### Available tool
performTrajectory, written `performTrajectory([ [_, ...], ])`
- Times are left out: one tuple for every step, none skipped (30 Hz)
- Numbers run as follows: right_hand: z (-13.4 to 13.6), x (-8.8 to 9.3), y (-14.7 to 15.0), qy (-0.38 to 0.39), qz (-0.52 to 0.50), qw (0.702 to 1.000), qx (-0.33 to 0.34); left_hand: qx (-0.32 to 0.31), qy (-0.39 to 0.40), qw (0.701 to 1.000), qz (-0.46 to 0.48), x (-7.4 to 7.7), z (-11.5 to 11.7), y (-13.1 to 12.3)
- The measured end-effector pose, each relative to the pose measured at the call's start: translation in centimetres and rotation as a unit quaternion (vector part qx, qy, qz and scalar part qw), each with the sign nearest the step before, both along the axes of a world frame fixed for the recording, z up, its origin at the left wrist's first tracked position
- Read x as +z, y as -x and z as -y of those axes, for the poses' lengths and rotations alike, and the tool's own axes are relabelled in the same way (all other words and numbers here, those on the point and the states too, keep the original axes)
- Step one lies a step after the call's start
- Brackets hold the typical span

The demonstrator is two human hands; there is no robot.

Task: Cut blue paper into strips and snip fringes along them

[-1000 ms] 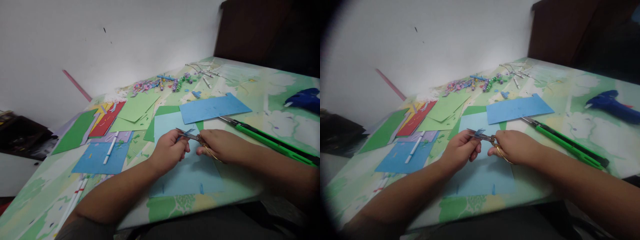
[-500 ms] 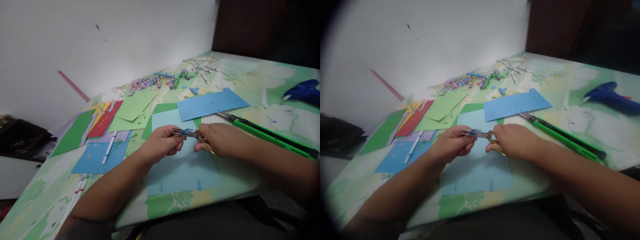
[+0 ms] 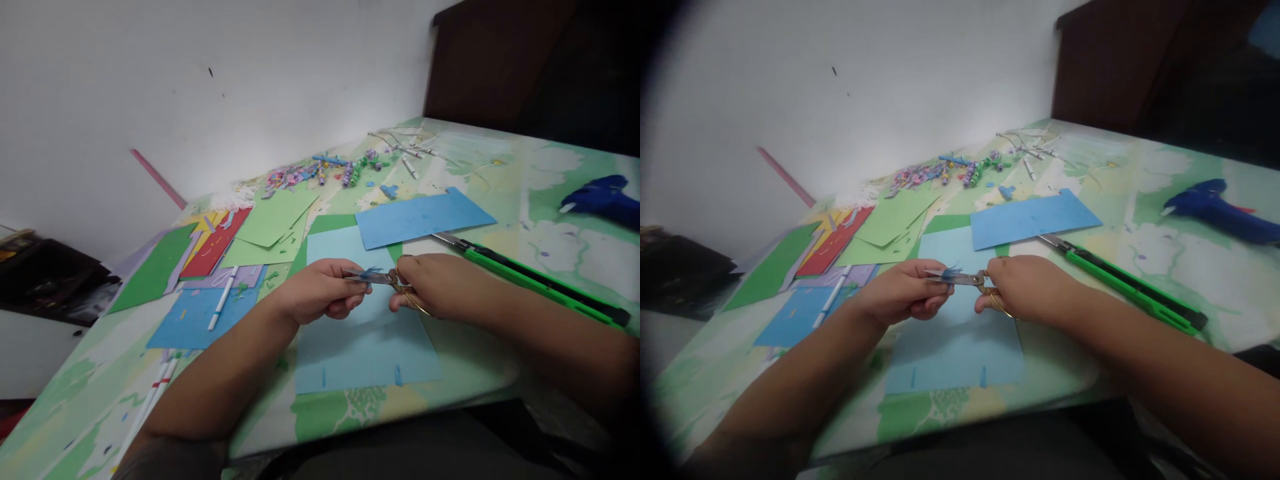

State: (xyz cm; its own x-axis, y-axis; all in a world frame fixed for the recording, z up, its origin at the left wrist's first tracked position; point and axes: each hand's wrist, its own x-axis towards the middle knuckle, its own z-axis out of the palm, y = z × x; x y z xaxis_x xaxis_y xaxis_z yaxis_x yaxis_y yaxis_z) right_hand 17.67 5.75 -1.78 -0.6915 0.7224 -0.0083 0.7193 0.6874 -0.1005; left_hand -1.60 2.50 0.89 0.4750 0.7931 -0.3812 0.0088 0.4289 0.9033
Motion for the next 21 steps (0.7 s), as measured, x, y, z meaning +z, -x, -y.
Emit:
performTrajectory([
  [-0.1, -0.1, 0.0, 0.011, -0.01, 1.0, -0.005, 0.001, -0.003, 1.0, 0.007, 0.0, 0.0, 0.0],
  [-0.2, -0.2, -0.1, 0.027, -0.021, 0.999, -0.012, 0.005, -0.007, 1.0, 0.011, 0.0, -0.1, 0.0],
  [-0.4, -0.3, -0.2, 0.047, -0.032, 0.998, -0.018, 0.012, -0.013, 1.0, 0.008, 0.0, -0.1, 0.0],
  [-0.6, -0.4, -0.3, 0.069, -0.041, 0.997, -0.02, 0.019, -0.02, 1.0, -0.003, 0.0, -0.2, 0.0],
  [-0.8, -0.4, -0.4, 0.092, -0.05, 0.994, -0.019, 0.027, -0.029, 0.999, -0.021, -0.1, -0.2, 0.0],
  [-1.1, -0.4, -0.6, 0.112, -0.056, 0.992, -0.016, 0.034, -0.04, 0.998, -0.041, -0.1, -0.3, 0.0],
  [-1.3, -0.4, -0.7, 0.127, -0.062, 0.99, -0.011, 0.039, -0.05, 0.996, -0.059, -0.2, -0.4, 0.1],
  [-1.6, -0.4, -0.9, 0.136, -0.067, 0.988, -0.01, 0.047, -0.06, 0.995, -0.07, -0.4, -0.5, 0.1],
  [-1.9, -0.3, -1.1, 0.137, -0.069, 0.988, -0.013, 0.06, -0.07, 0.993, -0.073, -0.5, -0.7, 0.1],
  [-2.2, -0.2, -1.3, 0.135, -0.067, 0.988, -0.021, 0.076, -0.079, 0.992, -0.069, -0.7, -0.8, 0.2],
  [-2.5, -0.2, -1.5, 0.13, -0.062, 0.989, -0.031, 0.093, -0.09, 0.99, -0.063, -0.9, -1.0, 0.2],
  [-2.7, -0.2, -1.7, 0.127, -0.057, 0.99, -0.04, 0.109, -0.1, 0.987, -0.056, -1.1, -1.2, 0.3],
  [-3.0, -0.2, -1.9, 0.124, -0.053, 0.99, -0.049, 0.124, -0.107, 0.985, -0.049, -1.2, -1.4, 0.4],
  [-3.2, -0.2, -2.1, 0.121, -0.053, 0.99, -0.053, 0.136, -0.112, 0.983, -0.044, -1.4, -1.6, 0.5],
  [-3.5, -0.3, -2.3, 0.117, -0.055, 0.99, -0.055, 0.145, -0.115, 0.982, -0.04, -1.5, -1.8, 0.6],
  [-3.7, -0.4, -2.5, 0.114, -0.062, 0.99, -0.055, 0.153, -0.115, 0.981, -0.037, -1.5, -1.9, 0.7],
  [-3.8, -0.5, -2.6, 0.115, -0.07, 0.989, -0.057, 0.16, -0.115, 0.98, -0.034, -1.5, -2.0, 0.8],
  [-3.9, -0.5, -2.7, 0.119, -0.081, 0.988, -0.059, 0.168, -0.115, 0.979, -0.031, -1.6, -2.1, 0.9],
  [-3.9, -0.5, -2.8, 0.128, -0.093, 0.985, -0.062, 0.176, -0.114, 0.977, -0.027, -1.6, -2.1, 0.9],
  [-3.8, -0.5, -2.8, 0.137, -0.107, 0.983, -0.064, 0.186, -0.112, 0.976, -0.023, -1.6, -2.2, 0.9],
  [-3.7, -0.3, -2.8, 0.147, -0.122, 0.98, -0.062, 0.195, -0.112, 0.974, -0.018, -1.6, -2.2, 0.9],
])
